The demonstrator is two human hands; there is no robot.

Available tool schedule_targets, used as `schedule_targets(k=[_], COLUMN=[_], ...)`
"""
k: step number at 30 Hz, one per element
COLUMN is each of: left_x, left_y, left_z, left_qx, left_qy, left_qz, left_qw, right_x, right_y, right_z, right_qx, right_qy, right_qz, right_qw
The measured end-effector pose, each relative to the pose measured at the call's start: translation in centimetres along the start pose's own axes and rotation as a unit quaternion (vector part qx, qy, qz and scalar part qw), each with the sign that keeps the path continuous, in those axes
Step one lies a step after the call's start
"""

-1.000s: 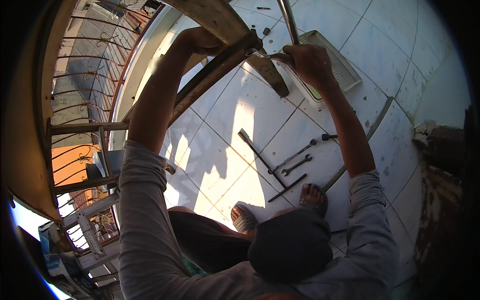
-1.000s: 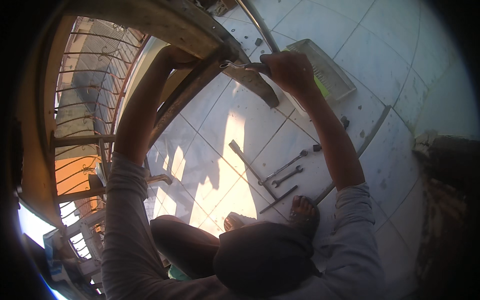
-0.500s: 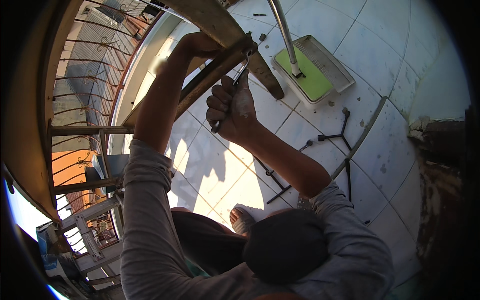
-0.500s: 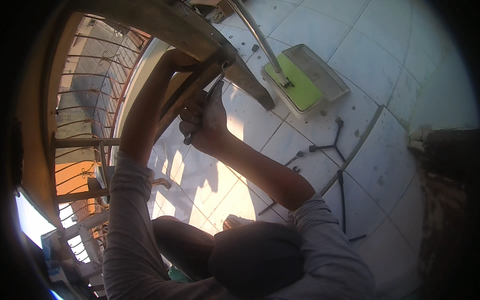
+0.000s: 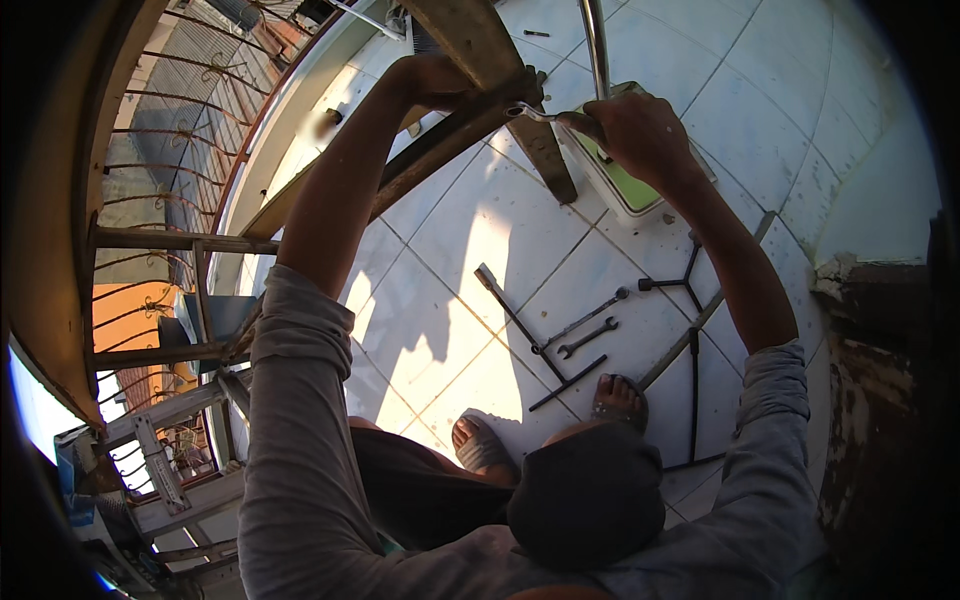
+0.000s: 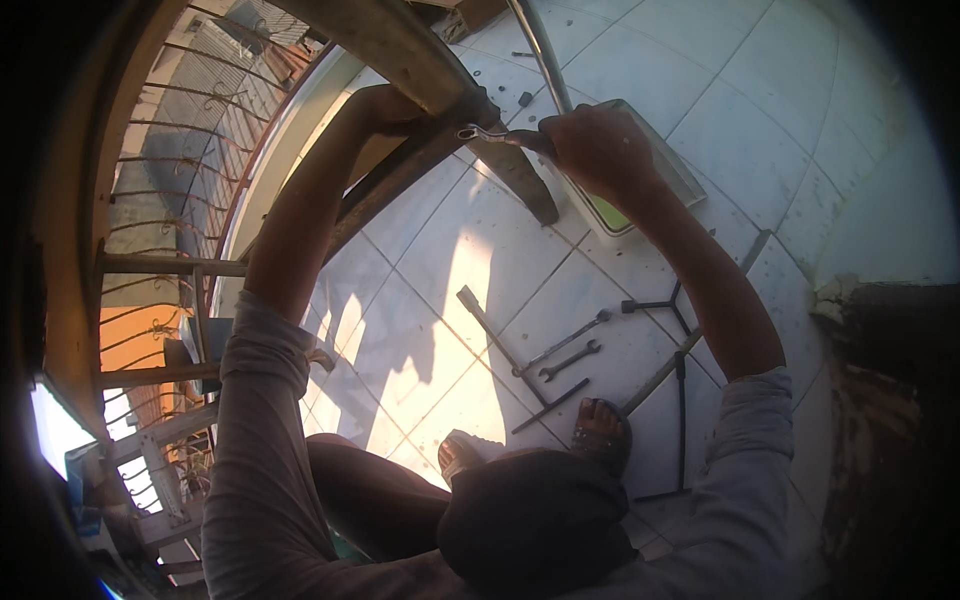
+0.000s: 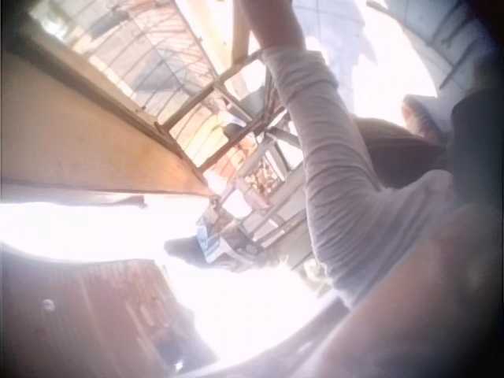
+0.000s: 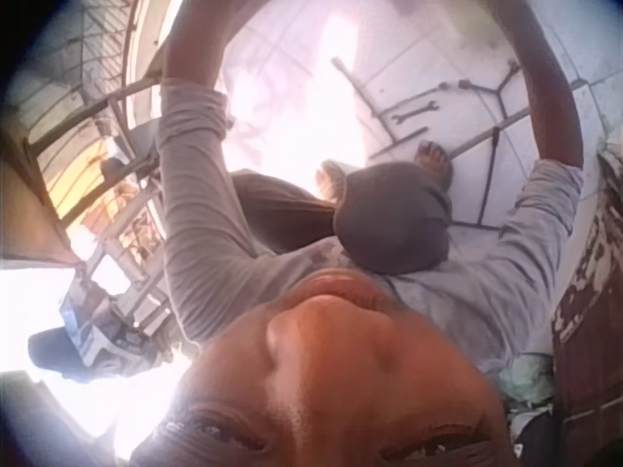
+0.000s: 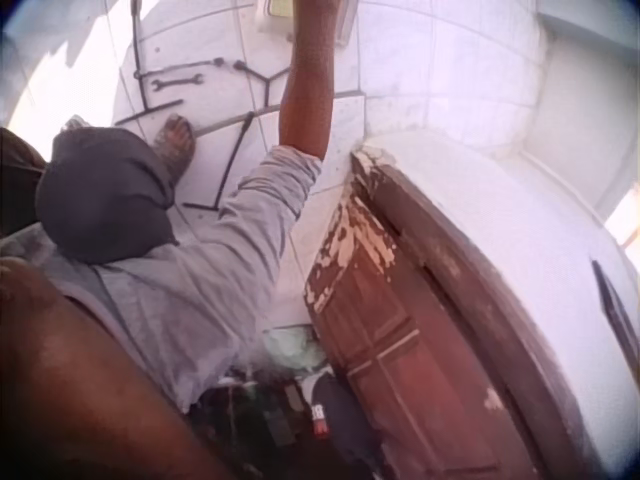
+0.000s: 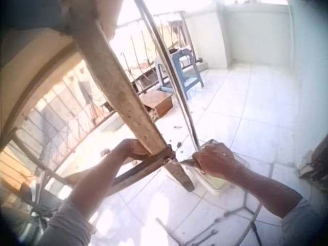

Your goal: The person sits on a tiled floor and uses a wrench to tighten bolts on a metal frame structure. They repeatedly adjust the frame and use the wrench on different joints.

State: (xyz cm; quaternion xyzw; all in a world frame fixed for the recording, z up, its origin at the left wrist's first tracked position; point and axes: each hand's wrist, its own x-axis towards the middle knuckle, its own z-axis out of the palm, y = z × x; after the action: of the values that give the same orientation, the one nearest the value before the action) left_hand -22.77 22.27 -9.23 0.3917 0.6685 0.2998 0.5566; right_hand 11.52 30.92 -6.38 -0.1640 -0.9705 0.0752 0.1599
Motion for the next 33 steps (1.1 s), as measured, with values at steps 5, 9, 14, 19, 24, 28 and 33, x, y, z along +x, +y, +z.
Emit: schedule_targets(k=[5, 9, 14, 19, 24, 28, 33], left_x=[-0.8, -3.5, -2.9, -3.6, -3.9, -4.4, -4.6], left_y=[-0.1, 2.7, 3.3, 2.3, 1.9, 2.7, 2.6], left_z=[-0.7, 2.8, 1.4, 1.0, -1.0, 0.8, -0.4], left_qx=[0.0, 0.032, 0.04, -0.015, 0.105, 0.04, 0.04], left_qy=[0.036, 0.073, 0.045, -0.034, -0.084, 0.045, -0.002], left_qz=[-0.046, -0.063, -0.048, -0.027, 0.105, -0.028, -0.009], left_qw=[0.998, 0.995, 0.997, 0.999, 0.985, 0.998, 0.999], right_x=[1.2, -0.3, -0.7, -1.1, -3.5, -2.0, -0.3], right_y=[0.9, 0.1, -10.1, -15.8, -7.4, -3.3, -0.2], right_z=[0.0, 3.7, 13.6, 7.3, 9.3, 6.0, 4.1], right_qx=[-0.048, 0.167, 0.726, 0.945, 0.464, 0.208, 0.086], right_qy=[0.029, 0.019, 0.074, -0.071, 0.114, 0.066, 0.066], right_qz=[-0.036, 0.036, 0.204, 0.219, 0.138, 0.071, 0.022], right_qw=[0.998, 0.985, 0.652, 0.232, 0.867, 0.973, 0.994])
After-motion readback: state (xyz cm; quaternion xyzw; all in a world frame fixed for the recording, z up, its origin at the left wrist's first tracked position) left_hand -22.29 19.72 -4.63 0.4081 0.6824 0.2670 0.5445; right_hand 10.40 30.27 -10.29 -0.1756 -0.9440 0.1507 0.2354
